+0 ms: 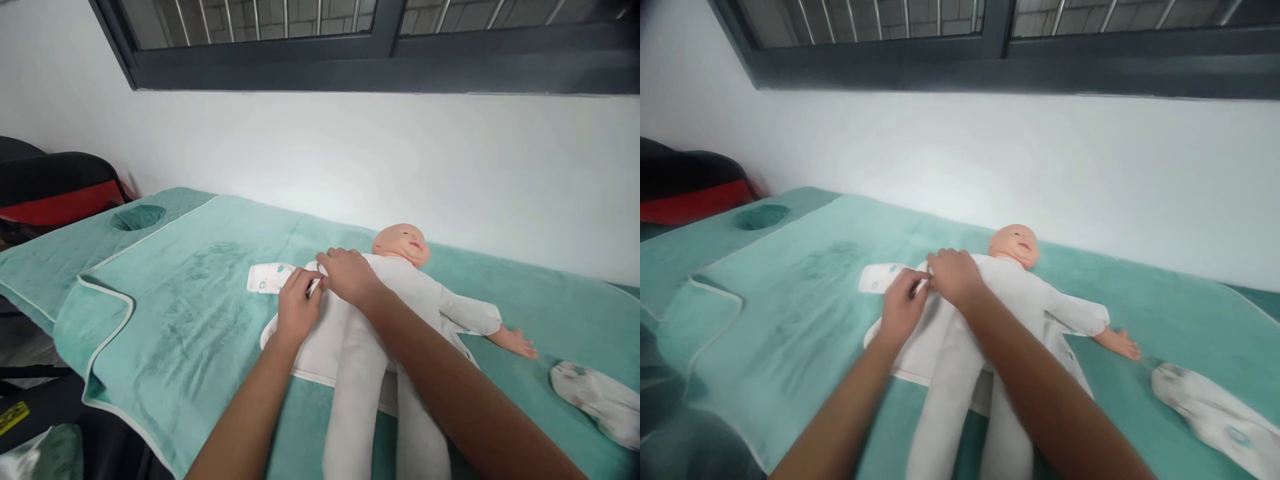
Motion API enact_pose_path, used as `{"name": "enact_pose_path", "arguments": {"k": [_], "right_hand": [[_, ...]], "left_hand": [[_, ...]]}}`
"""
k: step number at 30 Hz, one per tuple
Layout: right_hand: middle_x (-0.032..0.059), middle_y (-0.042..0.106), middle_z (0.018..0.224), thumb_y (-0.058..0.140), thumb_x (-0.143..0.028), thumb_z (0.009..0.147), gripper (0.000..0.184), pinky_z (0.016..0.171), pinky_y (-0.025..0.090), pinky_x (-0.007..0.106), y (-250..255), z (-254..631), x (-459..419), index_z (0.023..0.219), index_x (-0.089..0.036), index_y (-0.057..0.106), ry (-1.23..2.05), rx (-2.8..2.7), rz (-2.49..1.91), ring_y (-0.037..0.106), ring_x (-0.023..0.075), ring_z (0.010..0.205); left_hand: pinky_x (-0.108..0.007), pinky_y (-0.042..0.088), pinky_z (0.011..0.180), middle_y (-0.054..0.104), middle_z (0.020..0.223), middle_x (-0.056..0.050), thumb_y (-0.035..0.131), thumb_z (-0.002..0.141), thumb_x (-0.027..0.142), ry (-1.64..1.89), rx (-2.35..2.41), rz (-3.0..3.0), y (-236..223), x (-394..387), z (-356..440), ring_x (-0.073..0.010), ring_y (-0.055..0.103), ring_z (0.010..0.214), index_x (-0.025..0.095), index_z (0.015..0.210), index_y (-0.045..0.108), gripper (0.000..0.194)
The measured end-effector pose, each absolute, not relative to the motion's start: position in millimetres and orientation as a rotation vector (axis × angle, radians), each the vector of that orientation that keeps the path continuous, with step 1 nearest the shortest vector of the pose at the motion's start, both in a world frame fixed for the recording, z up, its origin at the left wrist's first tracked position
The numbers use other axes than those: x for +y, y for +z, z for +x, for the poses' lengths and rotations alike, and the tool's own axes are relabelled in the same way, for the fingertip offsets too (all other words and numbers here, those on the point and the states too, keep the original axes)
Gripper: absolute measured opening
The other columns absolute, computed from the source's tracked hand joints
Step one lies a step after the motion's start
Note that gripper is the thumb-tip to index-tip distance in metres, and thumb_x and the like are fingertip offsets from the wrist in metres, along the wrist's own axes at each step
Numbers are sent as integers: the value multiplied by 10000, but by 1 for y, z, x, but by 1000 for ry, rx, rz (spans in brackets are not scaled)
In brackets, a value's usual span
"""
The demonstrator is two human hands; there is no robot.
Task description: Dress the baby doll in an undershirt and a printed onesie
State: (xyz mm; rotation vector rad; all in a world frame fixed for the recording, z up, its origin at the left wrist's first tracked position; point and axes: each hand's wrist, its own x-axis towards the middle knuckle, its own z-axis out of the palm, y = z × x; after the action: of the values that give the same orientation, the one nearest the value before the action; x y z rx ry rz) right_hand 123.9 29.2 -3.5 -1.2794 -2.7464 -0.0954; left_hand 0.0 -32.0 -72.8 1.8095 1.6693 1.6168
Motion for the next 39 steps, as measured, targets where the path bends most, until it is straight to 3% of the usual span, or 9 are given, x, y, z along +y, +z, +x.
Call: {"name": "enact_pose_path", "arguments": {"k": [4,6,9,12,17,22,30,36,39], "right_hand": [[41,661,1110,500,-366,911,270,801,420,310,13,151,26,1130,-255,612,183,-2395,-1286,597,203,989],[40,684,1063,420,-445,936,310,764,429,313,27,184,24,998,-251,654,161,-2103,-1526,612,211,946],[76,706,864,333,-597,914,520,678,422,348,39,241,28,769,-230,672,129,-1937,-1992,623,253,796],[130,722,901,315,-685,875,618,718,437,392,27,282,40,777,-201,687,234,-1912,-2179,642,306,843],[188,715,1096,291,-720,879,709,826,472,384,-5,292,53,882,-165,732,687,-1971,-1921,662,327,991],[156,717,1128,368,-740,853,706,842,484,398,-1,290,48,982,-165,757,866,-1982,-1771,663,349,1002],[65,716,1150,308,-751,875,669,813,471,358,1,253,35,1033,-256,730,775,-2138,-1485,647,309,1014],[88,704,1159,228,-725,909,692,849,450,373,-14,239,39,1142,-258,682,718,-2188,-1507,632,305,1045],[97,689,1198,222,-705,922,683,882,437,383,-19,242,43,1170,-258,674,719,-2183,-1521,618,312,1087]], "left_hand": [[-302,467,756,656,915,-34,524,895,293,1561,1788,1674,-77,-29,-2,-171,596,827,215,1009,614,165],[-322,474,781,660,959,-50,527,900,355,1529,1867,1580,-78,-27,-4,-188,609,869,210,1052,603,223],[-346,471,808,659,967,-58,470,926,436,1470,1951,1532,-76,-27,-4,-199,611,873,207,1051,613,297],[-361,464,820,660,952,-64,440,934,455,1381,2048,1540,-74,-28,0,-214,613,873,203,1030,622,325],[-337,453,760,629,1004,-79,481,915,333,1194,2170,1668,-72,-26,6,-228,607,904,209,1048,604,220],[-311,431,718,600,951,-65,425,925,209,1214,2137,1763,-64,-13,15,-198,585,806,214,924,577,152],[-328,407,761,590,922,-67,447,907,209,1304,1946,1914,-30,19,28,-205,538,832,212,888,552,107],[-323,400,762,541,883,-54,426,887,153,1154,1953,1946,-21,1,20,-196,505,812,202,830,555,149],[-335,422,776,552,883,-55,445,898,209,1109,1938,1874,-23,-17,16,-192,534,788,203,823,564,141]]}}
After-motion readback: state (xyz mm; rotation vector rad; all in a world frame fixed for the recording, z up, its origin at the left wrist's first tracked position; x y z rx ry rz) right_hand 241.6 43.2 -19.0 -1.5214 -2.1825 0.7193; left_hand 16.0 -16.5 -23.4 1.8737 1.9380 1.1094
